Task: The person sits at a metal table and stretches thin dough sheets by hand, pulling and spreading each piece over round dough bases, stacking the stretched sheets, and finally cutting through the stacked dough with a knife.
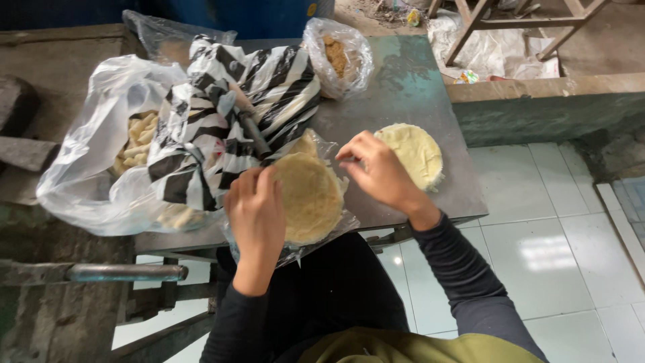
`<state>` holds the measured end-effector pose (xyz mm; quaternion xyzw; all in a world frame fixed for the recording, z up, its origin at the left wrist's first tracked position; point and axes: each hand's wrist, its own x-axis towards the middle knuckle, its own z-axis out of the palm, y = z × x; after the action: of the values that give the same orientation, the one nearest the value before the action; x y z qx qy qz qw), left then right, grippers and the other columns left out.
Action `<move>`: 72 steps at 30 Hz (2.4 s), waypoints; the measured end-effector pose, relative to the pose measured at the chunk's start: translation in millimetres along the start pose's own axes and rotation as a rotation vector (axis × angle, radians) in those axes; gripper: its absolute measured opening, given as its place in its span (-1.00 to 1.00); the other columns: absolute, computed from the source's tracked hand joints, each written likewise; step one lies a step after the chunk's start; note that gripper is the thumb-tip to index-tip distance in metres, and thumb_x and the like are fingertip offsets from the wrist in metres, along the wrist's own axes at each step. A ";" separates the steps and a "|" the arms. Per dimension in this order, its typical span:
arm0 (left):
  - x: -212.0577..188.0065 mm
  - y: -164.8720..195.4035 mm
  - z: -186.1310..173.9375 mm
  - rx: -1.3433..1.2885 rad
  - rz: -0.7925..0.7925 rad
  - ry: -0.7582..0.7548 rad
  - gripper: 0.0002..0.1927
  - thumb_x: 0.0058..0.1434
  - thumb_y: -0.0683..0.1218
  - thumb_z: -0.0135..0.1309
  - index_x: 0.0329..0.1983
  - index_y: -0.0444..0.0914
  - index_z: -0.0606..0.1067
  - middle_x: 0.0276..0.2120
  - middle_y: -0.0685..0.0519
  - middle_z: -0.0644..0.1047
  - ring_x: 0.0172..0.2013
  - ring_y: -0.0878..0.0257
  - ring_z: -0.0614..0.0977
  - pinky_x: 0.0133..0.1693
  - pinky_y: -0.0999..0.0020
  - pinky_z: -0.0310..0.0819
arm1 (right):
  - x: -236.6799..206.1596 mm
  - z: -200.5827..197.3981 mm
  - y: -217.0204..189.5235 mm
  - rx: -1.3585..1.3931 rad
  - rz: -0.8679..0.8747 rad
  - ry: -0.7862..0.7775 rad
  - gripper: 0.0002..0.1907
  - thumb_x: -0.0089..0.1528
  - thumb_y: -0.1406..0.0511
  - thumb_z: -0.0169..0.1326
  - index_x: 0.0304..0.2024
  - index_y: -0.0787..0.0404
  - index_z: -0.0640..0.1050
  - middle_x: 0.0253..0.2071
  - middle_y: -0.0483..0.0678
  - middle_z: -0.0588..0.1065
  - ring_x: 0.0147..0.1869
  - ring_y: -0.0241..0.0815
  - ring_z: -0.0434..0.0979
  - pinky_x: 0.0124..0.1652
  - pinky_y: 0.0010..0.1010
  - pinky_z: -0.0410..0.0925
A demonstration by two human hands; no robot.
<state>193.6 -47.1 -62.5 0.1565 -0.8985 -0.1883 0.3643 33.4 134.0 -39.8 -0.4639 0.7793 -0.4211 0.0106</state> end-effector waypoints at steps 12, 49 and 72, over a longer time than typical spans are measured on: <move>-52.9 -23.5 -17.4 -0.089 -0.090 -0.120 -0.60 0.18 -0.12 0.22 0.09 -0.25 0.49 -0.05 -0.07 0.52 -0.01 -0.05 0.55 -0.01 0.03 0.40 | -10.9 102.4 -43.6 -0.223 0.064 0.256 -0.84 0.16 0.38 0.25 -0.23 0.24 0.53 -0.21 0.02 0.50 -0.13 0.07 0.54 -0.14 -0.15 0.37; -85.4 -36.6 -27.9 -0.350 -0.183 -0.059 -0.18 -0.05 -0.10 0.45 0.18 -0.31 0.22 0.12 -0.23 0.27 0.11 -0.21 0.38 0.08 0.03 0.33 | 23.9 91.8 -53.4 0.009 -0.088 -0.370 -0.78 0.29 0.33 0.11 -0.07 0.31 0.45 -0.09 0.19 0.56 0.04 0.22 0.54 -0.05 -0.16 0.38; -37.8 35.7 -21.8 -1.237 -0.313 -0.335 -0.46 0.38 0.10 -0.04 0.37 -0.16 0.27 0.26 0.06 0.42 0.27 0.15 0.46 0.29 0.19 0.27 | 40.9 -26.1 -8.6 1.266 0.558 -0.050 -0.79 0.32 0.32 0.10 -0.01 0.26 0.56 -0.14 -0.07 0.62 -0.13 -0.28 0.65 -0.13 -0.40 0.52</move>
<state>229.9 -4.7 -54.4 0.0158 -0.6358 -0.7424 0.2105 5.7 119.0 -2.0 -0.1600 0.4732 -0.7655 0.4055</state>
